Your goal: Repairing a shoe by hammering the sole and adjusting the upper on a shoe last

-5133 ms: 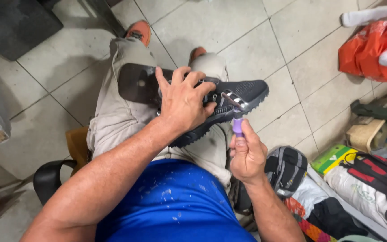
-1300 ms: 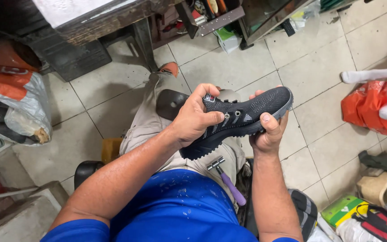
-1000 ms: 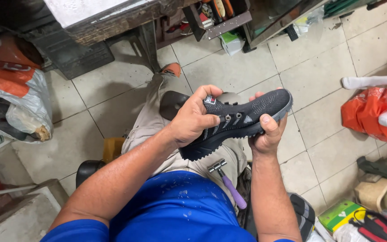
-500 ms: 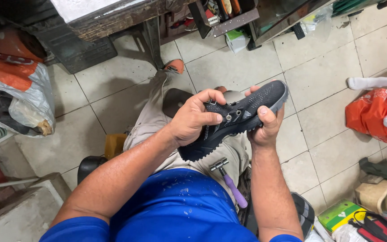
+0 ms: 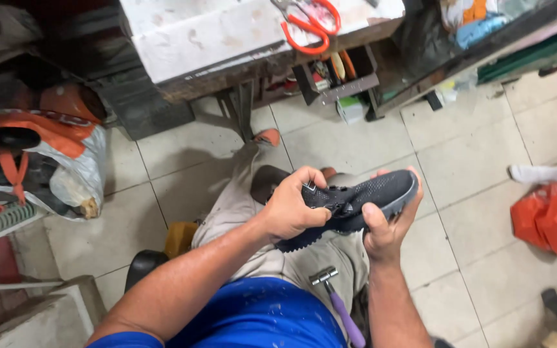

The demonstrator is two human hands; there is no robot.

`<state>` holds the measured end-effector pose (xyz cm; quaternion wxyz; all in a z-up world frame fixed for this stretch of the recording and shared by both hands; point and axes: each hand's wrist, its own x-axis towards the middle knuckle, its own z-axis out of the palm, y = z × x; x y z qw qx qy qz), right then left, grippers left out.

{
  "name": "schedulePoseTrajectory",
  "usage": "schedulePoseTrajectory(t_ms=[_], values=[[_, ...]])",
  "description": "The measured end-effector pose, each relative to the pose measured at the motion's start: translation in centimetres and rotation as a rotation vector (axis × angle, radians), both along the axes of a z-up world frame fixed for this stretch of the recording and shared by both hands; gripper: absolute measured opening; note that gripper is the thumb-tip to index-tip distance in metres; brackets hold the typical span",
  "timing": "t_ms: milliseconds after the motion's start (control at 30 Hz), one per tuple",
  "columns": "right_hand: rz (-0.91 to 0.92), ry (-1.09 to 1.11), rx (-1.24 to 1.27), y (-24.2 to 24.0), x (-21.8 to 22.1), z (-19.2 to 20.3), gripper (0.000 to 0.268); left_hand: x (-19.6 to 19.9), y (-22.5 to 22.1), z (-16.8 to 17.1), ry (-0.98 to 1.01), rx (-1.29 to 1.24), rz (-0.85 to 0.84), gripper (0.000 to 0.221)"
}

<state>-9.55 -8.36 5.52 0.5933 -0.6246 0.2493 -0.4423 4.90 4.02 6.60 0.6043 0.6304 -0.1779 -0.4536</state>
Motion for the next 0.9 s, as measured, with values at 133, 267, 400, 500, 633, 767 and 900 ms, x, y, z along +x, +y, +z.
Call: schedulePoseTrajectory(t_ms=[133,267,400,500,633,767,900], values=[[0.117,0.000,0.145,0.3,0.2,-0.8,0.095,1.3,1.3,0.3,0.003,0.166,0.014,0.044],[0.251,0.084,0.452,-0.4,0.4,-0.8,0.093,4.0,4.6,4.1,-0.113,-0.005,-0.293,0.045],[0.440,0.348,0.377,-2.4,2.3,1.2,0.099,5.9,7.1,6.8,-0.261,0.304,-0.482,0.043],[0.599,0.838,0.097,-4.7,5.6,4.0,0.121,5.9,8.8,4.1,-0.304,0.338,-0.364,0.040],[0.274,0.747,-0.176,-7.8,10.5,5.6,0.049,4.9,10.3,0.0,-0.444,0.276,-0.233,0.032],[0.346,0.567,-0.653,-9.5,17.9,8.9,0.010,3.1,11.3,-2.6,-0.599,0.328,-0.274,0.039],[0.354,0.614,-0.837,-11.8,25.9,9.8,0.024,3.2,11.3,-1.8,-0.765,0.411,-0.446,0.052]])
